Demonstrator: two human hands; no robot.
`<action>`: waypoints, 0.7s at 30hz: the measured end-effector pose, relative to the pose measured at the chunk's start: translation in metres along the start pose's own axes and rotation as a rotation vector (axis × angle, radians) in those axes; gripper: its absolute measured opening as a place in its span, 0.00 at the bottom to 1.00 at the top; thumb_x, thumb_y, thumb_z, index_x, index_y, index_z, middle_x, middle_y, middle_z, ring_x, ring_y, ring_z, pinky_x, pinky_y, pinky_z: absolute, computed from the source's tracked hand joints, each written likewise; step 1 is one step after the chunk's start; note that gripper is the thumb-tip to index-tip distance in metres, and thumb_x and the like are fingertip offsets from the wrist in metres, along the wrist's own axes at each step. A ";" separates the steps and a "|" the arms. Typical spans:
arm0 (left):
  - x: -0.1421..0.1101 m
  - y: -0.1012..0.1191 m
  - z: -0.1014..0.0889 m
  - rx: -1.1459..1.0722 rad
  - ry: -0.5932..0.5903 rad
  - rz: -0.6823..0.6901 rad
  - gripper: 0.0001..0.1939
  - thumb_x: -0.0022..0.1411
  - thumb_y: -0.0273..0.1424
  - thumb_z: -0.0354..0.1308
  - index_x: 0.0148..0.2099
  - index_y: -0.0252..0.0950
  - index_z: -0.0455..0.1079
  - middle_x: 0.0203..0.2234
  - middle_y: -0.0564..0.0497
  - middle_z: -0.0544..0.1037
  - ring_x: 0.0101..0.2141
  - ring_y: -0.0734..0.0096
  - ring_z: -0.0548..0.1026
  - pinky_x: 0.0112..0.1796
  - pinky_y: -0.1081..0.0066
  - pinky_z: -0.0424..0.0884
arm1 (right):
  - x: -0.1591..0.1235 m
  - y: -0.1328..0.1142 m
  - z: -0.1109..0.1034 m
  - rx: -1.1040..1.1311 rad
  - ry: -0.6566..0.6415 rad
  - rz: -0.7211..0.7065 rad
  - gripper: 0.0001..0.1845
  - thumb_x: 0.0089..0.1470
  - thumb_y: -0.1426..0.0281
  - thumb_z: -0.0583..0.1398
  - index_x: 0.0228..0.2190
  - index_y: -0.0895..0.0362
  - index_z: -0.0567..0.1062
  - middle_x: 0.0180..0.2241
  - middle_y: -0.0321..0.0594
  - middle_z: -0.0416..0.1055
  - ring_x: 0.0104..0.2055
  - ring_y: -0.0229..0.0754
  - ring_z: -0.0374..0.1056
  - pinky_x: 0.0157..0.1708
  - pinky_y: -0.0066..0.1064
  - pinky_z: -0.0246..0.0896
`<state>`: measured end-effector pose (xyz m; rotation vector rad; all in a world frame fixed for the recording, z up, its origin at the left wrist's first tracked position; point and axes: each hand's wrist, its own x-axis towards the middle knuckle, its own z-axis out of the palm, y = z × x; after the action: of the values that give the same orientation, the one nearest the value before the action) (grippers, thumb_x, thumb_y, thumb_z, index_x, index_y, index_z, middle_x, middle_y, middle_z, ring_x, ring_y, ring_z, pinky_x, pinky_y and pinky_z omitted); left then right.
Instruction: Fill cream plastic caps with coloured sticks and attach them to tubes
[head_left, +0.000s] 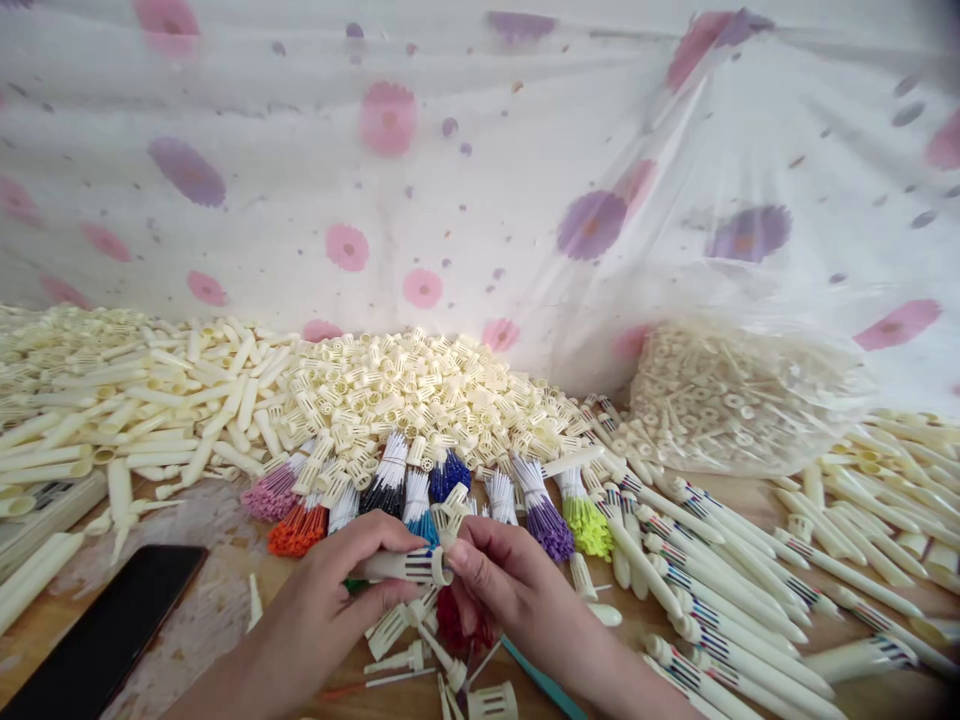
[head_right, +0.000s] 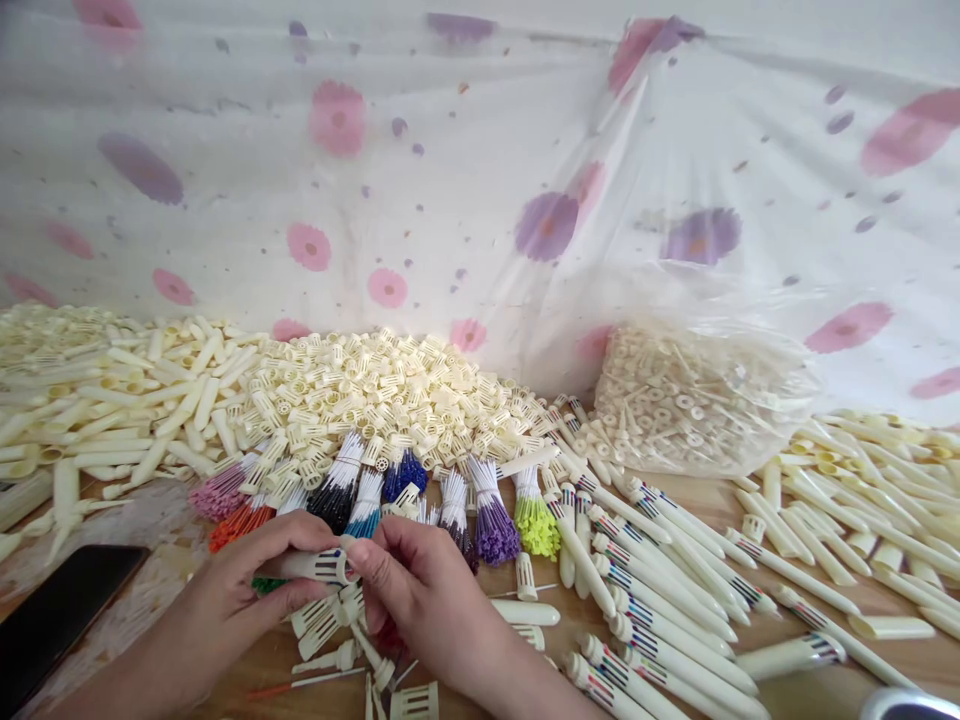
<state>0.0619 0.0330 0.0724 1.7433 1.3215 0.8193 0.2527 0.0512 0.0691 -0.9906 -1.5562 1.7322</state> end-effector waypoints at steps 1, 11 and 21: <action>0.001 -0.001 0.000 -0.017 -0.002 -0.018 0.06 0.56 0.33 0.58 0.38 0.41 0.72 0.33 0.51 0.76 0.37 0.63 0.74 0.35 0.72 0.71 | 0.000 0.000 0.000 -0.040 0.032 -0.035 0.30 0.51 0.42 0.51 0.20 0.56 0.62 0.14 0.30 0.60 0.16 0.30 0.54 0.16 0.22 0.50; 0.012 -0.014 -0.013 -0.197 -0.008 0.015 0.09 0.49 0.21 0.59 0.28 0.38 0.62 0.31 0.53 0.72 0.34 0.69 0.73 0.36 0.71 0.69 | -0.043 -0.013 -0.019 -0.869 -0.164 -0.208 0.11 0.61 0.65 0.52 0.28 0.55 0.65 0.28 0.36 0.68 0.28 0.36 0.62 0.28 0.26 0.55; 0.018 -0.018 -0.012 -0.164 0.055 -0.024 0.10 0.47 0.25 0.61 0.27 0.38 0.61 0.31 0.53 0.70 0.34 0.70 0.71 0.36 0.72 0.70 | -0.052 0.013 -0.033 -1.093 -0.292 -0.251 0.04 0.57 0.70 0.56 0.32 0.57 0.70 0.36 0.41 0.71 0.37 0.41 0.64 0.35 0.30 0.57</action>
<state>0.0478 0.0560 0.0636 1.5843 1.2716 0.9414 0.3094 0.0244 0.0622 -0.9352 -2.7733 0.7860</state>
